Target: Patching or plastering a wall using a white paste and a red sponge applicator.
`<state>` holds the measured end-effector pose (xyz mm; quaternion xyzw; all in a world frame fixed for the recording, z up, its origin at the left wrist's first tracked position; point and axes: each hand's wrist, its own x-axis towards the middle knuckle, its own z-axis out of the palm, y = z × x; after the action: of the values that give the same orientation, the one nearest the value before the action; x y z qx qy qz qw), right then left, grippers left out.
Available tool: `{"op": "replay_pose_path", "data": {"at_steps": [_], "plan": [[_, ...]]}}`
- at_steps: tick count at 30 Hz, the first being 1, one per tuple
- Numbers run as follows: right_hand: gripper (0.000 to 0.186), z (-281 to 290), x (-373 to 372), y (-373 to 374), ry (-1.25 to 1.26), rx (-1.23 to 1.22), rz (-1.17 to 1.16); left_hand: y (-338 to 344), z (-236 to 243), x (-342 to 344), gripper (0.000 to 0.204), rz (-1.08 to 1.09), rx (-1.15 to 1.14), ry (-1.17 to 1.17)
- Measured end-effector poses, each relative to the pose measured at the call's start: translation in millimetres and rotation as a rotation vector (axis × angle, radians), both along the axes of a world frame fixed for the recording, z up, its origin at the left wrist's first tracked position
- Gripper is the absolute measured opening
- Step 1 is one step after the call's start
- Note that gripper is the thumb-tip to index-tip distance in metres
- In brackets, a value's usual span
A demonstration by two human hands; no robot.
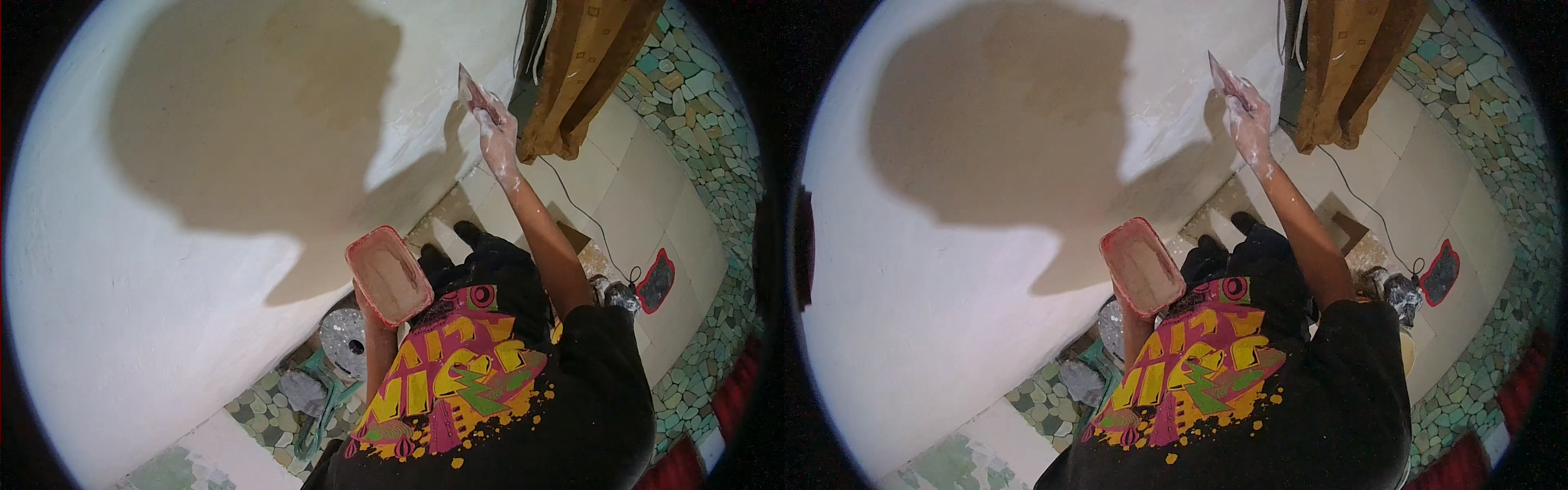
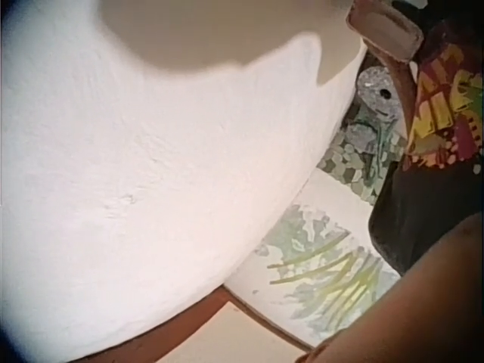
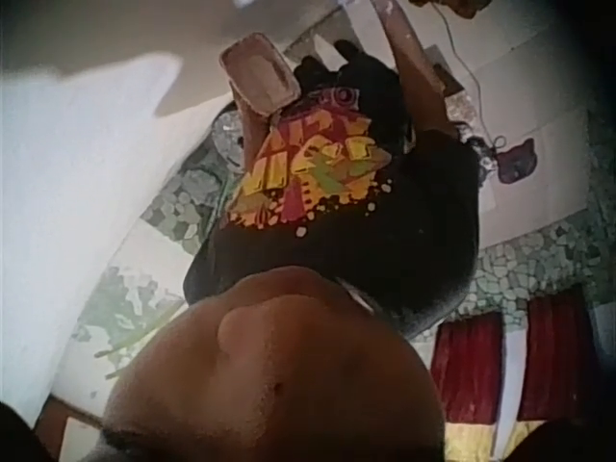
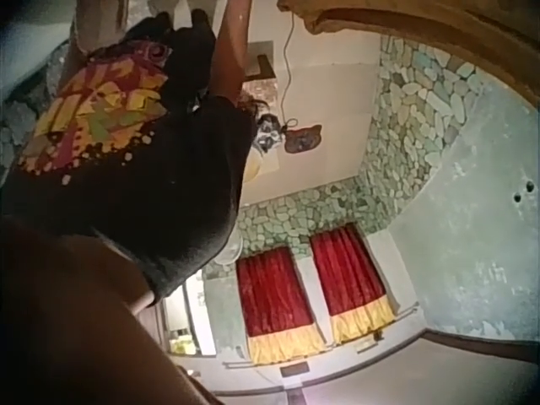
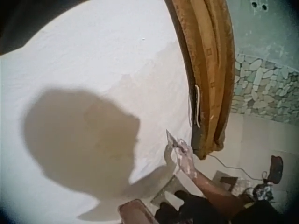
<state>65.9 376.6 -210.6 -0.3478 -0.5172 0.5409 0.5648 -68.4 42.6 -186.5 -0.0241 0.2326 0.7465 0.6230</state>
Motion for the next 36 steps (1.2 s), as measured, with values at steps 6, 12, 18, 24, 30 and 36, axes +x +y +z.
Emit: {"op": "replay_pose_path", "data": {"at_steps": [6,12,18,24,30,36], "plan": [[0.038,-2,-8,-32,-0.056,0.194,-0.033,-4,-12,14,0.064,-0.012,-0.055,0.089],[0.041,13,10,-44,-0.041,0.241,0.166,13,0,25,0.071,-0.013,-0.116,0.047],[0.042,21,39,-4,-0.052,0.142,-0.121,25,-2,33,0.074,-0.004,-0.089,0.069],[0.040,16,8,-60,0.060,0.274,0.101,17,-18,35,0.074,0.040,-0.085,0.119],[0.050,25,33,-32,-0.322,0.599,0.232,23,-17,32,0.074,0.071,-0.174,0.043],[0.052,13,55,20,-0.664,0.991,-0.042,32,-4,31,0.075,-0.002,-0.075,0.087]]}}
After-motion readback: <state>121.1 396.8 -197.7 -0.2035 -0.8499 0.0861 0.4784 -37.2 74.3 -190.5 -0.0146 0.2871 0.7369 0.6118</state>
